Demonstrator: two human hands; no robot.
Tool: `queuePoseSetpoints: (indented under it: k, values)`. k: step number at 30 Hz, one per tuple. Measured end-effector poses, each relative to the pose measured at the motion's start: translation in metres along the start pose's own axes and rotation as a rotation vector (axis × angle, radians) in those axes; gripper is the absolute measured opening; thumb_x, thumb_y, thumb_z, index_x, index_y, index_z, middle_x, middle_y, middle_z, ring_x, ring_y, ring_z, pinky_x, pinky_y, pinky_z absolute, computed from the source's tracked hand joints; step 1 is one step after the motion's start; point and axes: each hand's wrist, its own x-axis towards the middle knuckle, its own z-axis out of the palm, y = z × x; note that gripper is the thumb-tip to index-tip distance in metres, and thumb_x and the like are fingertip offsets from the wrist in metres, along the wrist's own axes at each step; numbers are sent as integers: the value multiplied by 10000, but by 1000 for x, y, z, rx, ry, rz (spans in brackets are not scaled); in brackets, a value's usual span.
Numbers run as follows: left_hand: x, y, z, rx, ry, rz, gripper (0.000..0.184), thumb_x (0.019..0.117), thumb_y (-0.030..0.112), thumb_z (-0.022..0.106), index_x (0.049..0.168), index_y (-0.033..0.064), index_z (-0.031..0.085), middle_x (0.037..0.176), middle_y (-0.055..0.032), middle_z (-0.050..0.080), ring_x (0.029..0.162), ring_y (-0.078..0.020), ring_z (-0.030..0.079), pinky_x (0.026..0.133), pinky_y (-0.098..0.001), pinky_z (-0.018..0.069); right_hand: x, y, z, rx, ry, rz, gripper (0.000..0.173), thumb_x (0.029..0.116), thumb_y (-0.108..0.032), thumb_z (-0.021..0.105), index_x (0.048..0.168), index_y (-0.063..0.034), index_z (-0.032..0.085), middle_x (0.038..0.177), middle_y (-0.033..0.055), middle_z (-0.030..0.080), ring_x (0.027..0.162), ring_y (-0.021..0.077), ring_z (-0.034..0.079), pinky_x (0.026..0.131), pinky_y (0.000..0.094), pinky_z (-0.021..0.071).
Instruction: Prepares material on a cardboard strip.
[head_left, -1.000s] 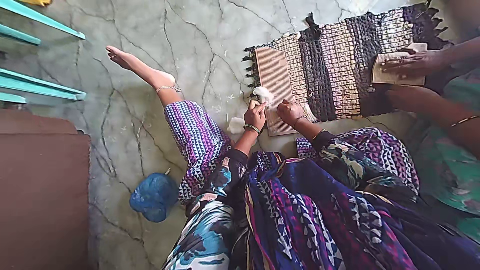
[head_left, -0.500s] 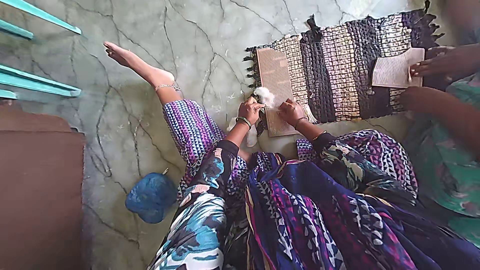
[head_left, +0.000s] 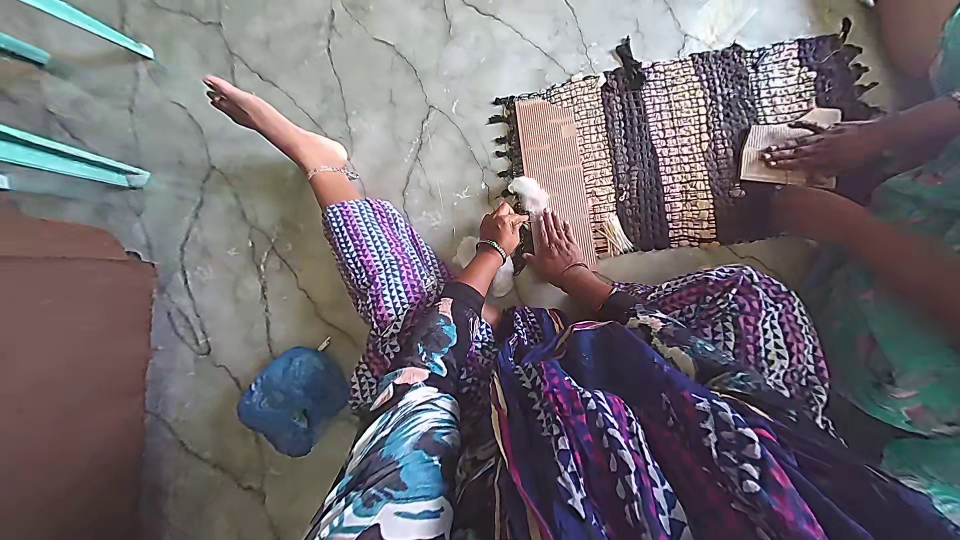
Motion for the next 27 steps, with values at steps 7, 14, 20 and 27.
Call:
queuePoseSetpoints:
  k: [7, 14, 20, 27]
  values:
    - [-37, -6, 9, 46, -37, 112, 199, 984, 68, 636, 1148, 13, 735, 1171, -228, 700, 1096, -412, 687, 946, -605, 535, -46, -2, -5, -43, -250, -20, 891, 1046, -588, 425, 1633, 18, 140, 1725, 196, 87, 1613, 302, 38, 1285, 546, -4]
    - [-42, -2, 19, 9, -29, 49, 189, 992, 77, 630, 1123, 13, 751, 1138, -221, 710, 1094, -403, 686, 967, -598, 526, -41, 17, -37, 82, 133, 9, 514, 1078, -294, 469, 1495, 3, 502, 1617, 186, 412, 1553, 347, 294, 1259, 614, 115]
    - [-29, 12, 35, 22, 10, -6, 201, 996, 101, 625, 1132, 36, 757, 1181, -190, 714, 1119, -384, 684, 968, -596, 526, -18, 25, -20, -41, -37, -64, 868, 1031, -559, 507, 1629, -4, 210, 1726, 157, 142, 1611, 294, 83, 1278, 581, 26]
    - [-37, 16, 21, 49, -223, -123, 200, 1001, 137, 640, 1136, 21, 732, 1220, -201, 704, 1198, -378, 650, 1027, -598, 489, -52, 15, -10, -57, -289, 5, 1010, 980, -650, 531, 1650, -31, 99, 1735, 171, 36, 1609, 341, -12, 1270, 603, 27]
